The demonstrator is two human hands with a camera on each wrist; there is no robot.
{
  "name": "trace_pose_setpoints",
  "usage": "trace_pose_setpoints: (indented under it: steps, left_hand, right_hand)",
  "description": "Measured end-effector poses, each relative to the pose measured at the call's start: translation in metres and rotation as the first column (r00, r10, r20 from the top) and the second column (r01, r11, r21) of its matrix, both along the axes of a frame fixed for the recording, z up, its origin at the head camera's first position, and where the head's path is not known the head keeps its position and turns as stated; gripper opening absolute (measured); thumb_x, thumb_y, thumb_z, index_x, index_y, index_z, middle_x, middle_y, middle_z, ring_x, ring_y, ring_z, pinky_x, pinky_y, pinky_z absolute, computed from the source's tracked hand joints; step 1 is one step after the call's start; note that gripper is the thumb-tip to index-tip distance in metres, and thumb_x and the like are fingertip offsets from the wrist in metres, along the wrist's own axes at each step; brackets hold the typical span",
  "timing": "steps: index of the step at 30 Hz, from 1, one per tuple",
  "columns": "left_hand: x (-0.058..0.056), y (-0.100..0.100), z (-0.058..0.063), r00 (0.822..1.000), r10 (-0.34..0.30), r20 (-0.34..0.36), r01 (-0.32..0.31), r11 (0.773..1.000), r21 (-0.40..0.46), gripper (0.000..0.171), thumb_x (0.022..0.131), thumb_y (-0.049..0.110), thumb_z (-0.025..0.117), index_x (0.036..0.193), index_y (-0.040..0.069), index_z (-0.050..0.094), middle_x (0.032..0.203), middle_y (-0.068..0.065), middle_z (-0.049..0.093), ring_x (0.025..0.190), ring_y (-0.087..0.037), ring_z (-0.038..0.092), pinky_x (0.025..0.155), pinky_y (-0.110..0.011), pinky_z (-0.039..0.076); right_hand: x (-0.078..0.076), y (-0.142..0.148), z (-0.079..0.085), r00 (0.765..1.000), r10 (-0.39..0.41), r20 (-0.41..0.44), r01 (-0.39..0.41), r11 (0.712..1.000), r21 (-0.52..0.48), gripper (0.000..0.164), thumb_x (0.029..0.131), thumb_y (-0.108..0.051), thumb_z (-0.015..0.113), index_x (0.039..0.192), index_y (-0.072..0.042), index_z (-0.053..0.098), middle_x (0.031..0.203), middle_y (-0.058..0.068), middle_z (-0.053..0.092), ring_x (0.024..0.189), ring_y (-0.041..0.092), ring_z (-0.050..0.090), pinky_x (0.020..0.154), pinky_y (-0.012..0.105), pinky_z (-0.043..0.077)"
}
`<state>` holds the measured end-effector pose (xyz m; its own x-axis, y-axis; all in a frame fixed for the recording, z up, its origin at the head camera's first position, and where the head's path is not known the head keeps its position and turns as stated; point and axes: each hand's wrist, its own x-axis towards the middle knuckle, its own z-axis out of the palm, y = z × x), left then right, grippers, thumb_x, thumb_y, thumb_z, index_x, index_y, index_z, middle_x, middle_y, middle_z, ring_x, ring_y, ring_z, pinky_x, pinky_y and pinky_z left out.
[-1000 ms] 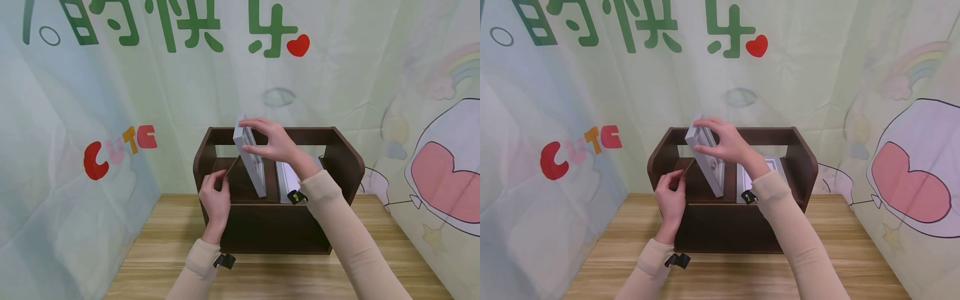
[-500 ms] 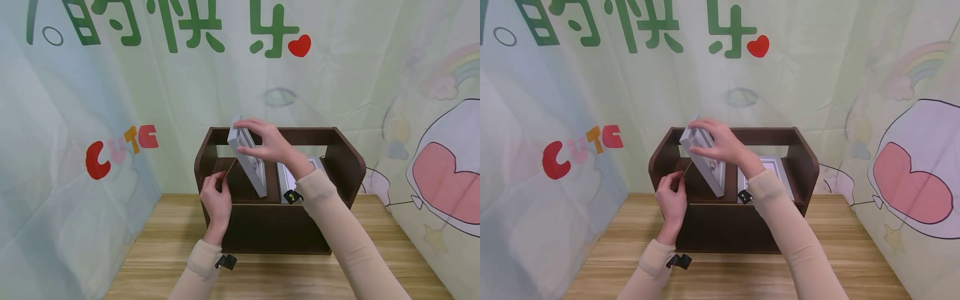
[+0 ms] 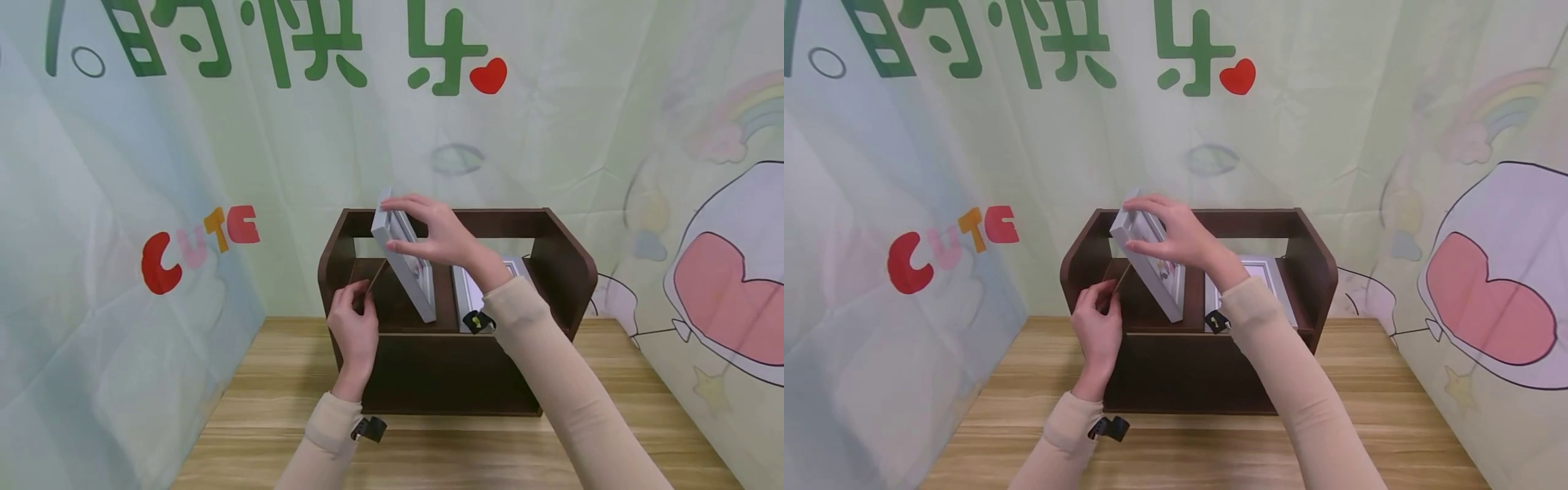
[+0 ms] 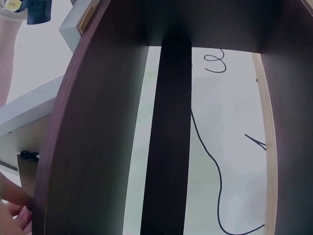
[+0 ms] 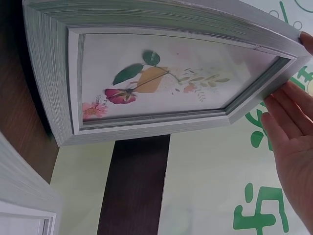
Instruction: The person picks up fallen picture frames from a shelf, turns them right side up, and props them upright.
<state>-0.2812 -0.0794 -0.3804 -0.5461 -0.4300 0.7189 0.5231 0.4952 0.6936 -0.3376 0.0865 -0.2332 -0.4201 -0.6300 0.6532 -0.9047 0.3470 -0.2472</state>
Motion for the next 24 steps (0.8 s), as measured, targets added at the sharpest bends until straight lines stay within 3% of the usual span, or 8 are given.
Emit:
trace_pose_setpoints:
  steps: [4, 9, 12, 16, 18, 24]
  left_hand:
    - [0.004, 0.001, 0.003, 1.000, 0.001, -0.022, -0.002, 1.000, -0.005, 0.017, 0.083, -0.001, 0.068, 0.100, 0.002, 0.069, 0.096, -0.012, 0.063, 0.092, -0.023, 0.065, 0.082, -0.036, 0.056]
    - [0.013, 0.005, 0.011, 0.996, 0.001, -0.092, -0.002, 1.000, -0.011, 0.026, 0.083, 0.009, 0.072, 0.108, 0.006, 0.068, 0.101, -0.012, 0.062, 0.096, -0.023, 0.063, 0.086, -0.037, 0.053]
    - [0.018, 0.009, 0.018, 0.990, -0.027, -0.139, 0.026, 1.000, -0.011, 0.031, 0.082, 0.016, 0.074, 0.110, 0.007, 0.068, 0.102, -0.011, 0.063, 0.096, -0.022, 0.061, 0.086, -0.035, 0.052]
    - [0.024, 0.017, 0.025, 0.982, -0.079, -0.173, 0.078, 0.997, -0.017, 0.037, 0.080, 0.019, 0.076, 0.113, 0.006, 0.067, 0.103, -0.011, 0.062, 0.095, -0.020, 0.061, 0.085, -0.030, 0.052]
    - [0.025, 0.021, 0.027, 0.979, -0.098, -0.178, 0.096, 0.995, -0.017, 0.039, 0.079, 0.018, 0.077, 0.114, 0.005, 0.066, 0.103, -0.011, 0.062, 0.095, -0.019, 0.061, 0.085, -0.028, 0.052]
    - [0.024, 0.035, 0.025, 0.977, -0.137, -0.164, 0.137, 0.990, -0.010, 0.045, 0.076, 0.014, 0.080, 0.117, 0.005, 0.063, 0.102, -0.011, 0.059, 0.095, -0.019, 0.060, 0.085, -0.026, 0.053]
  right_hand:
    - [0.000, 0.004, 0.000, 0.999, -0.007, 0.043, 0.007, 1.000, -0.005, 0.062, 0.085, -0.036, 0.070, 0.138, -0.013, 0.049, 0.140, 0.002, 0.051, 0.131, 0.014, 0.045, 0.108, 0.037, 0.038]
    - [-0.008, 0.010, -0.002, 0.979, -0.065, 0.192, 0.078, 0.995, -0.063, 0.057, 0.090, -0.033, 0.065, 0.139, -0.010, 0.048, 0.141, 0.004, 0.050, 0.131, 0.015, 0.046, 0.108, 0.031, 0.039]
    - [-0.016, 0.012, -0.004, 0.946, -0.142, 0.291, 0.165, 0.985, -0.055, 0.054, 0.091, -0.029, 0.063, 0.138, -0.007, 0.047, 0.140, 0.008, 0.051, 0.130, 0.019, 0.048, 0.108, 0.032, 0.040]
    - [-0.027, 0.012, -0.008, 0.875, -0.233, 0.424, 0.253, 0.967, 0.011, 0.055, 0.092, -0.024, 0.062, 0.140, -0.005, 0.043, 0.142, 0.013, 0.049, 0.130, 0.025, 0.048, 0.107, 0.037, 0.040]
    - [-0.033, 0.011, -0.011, 0.844, -0.259, 0.471, 0.270, 0.962, 0.045, 0.055, 0.093, -0.022, 0.060, 0.141, -0.004, 0.041, 0.142, 0.015, 0.048, 0.130, 0.027, 0.047, 0.107, 0.040, 0.040]
    - [-0.046, 0.009, -0.017, 0.792, -0.280, 0.542, 0.270, 0.958, 0.100, 0.052, 0.094, -0.016, 0.059, 0.140, 0.000, 0.042, 0.140, 0.018, 0.049, 0.128, 0.030, 0.049, 0.104, 0.043, 0.042]
